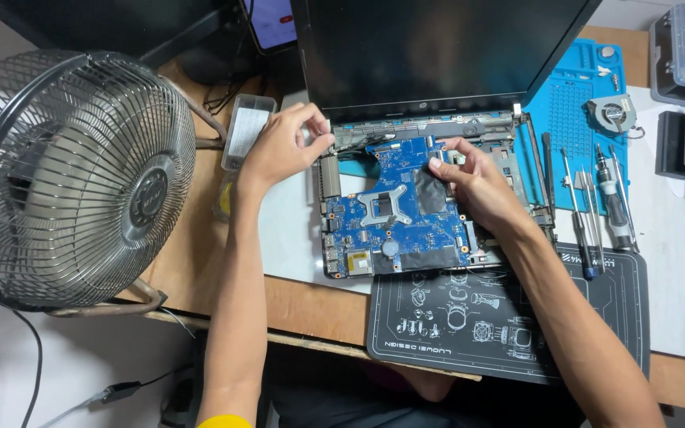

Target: Detaching a motherboard from a laptop chassis by disconnecting internal cables and lifting the board out.

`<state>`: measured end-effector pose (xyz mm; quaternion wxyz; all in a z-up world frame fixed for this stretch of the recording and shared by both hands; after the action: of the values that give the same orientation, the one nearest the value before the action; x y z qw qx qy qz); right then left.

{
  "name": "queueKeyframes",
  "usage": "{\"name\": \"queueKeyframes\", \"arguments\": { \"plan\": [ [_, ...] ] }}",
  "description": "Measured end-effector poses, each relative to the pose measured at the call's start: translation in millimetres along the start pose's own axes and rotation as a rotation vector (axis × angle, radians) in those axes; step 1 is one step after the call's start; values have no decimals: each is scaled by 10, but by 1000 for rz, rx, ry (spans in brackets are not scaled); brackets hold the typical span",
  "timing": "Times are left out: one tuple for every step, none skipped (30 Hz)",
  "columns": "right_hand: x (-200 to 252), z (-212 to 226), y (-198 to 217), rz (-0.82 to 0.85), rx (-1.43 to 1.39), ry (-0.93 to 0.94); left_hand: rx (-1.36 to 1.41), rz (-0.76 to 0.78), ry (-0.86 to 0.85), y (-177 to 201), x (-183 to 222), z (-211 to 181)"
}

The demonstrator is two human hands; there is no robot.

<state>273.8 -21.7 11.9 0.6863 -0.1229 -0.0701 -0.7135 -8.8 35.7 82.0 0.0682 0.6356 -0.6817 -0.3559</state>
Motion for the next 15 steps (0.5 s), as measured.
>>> {"name": "queueKeyframes", "arguments": {
  "plan": [
    [-18,-28,3,7,-10,-4,-10,84,68,-22,22,41],
    [-35,-56,6,14,-20,-7,-21,168,135,-40,53,82],
    [-36,-52,6,11,-21,-2,-22,169,129,-45,53,91],
    [-37,-54,2,13,-31,-6,-22,217,170,-78,72,130],
    [-34,-62,-9,16,-39,-12,-21,265,214,-107,108,173],
    [-22,-38,-16,16,-40,-9,-23,264,211,-96,93,154],
    [-3,-18,-26,23,-33,-3,-21,261,214,-87,84,139],
    [16,2,-36,29,-27,3,-19,257,217,-80,74,124],
    [-12,-32,-12,27,-29,5,-20,259,214,-88,68,133],
    [-40,-64,9,29,-41,9,-7,247,198,-90,55,132],
    [-67,-98,28,33,-52,11,8,233,184,-92,50,135],
    [-75,-93,25,32,-53,11,8,234,183,-92,50,140],
    [-83,-87,19,39,-47,11,2,225,171,-87,42,140],
    [-92,-81,12,46,-42,11,-4,217,158,-82,34,140],
    [-72,-75,8,45,-42,10,-4,218,159,-86,37,136]
  ]
}}
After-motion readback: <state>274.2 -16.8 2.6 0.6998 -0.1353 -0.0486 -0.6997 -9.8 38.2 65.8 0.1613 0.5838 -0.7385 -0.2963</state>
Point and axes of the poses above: each hand's wrist, its own x-axis away from the middle knuckle, its own y-axis out of the back of the hand, z = x × y, the point moved 7 cm from there along -x, towards the middle knuckle, and after that the axes turned 14 degrees about -z, right-handed, at the moved point
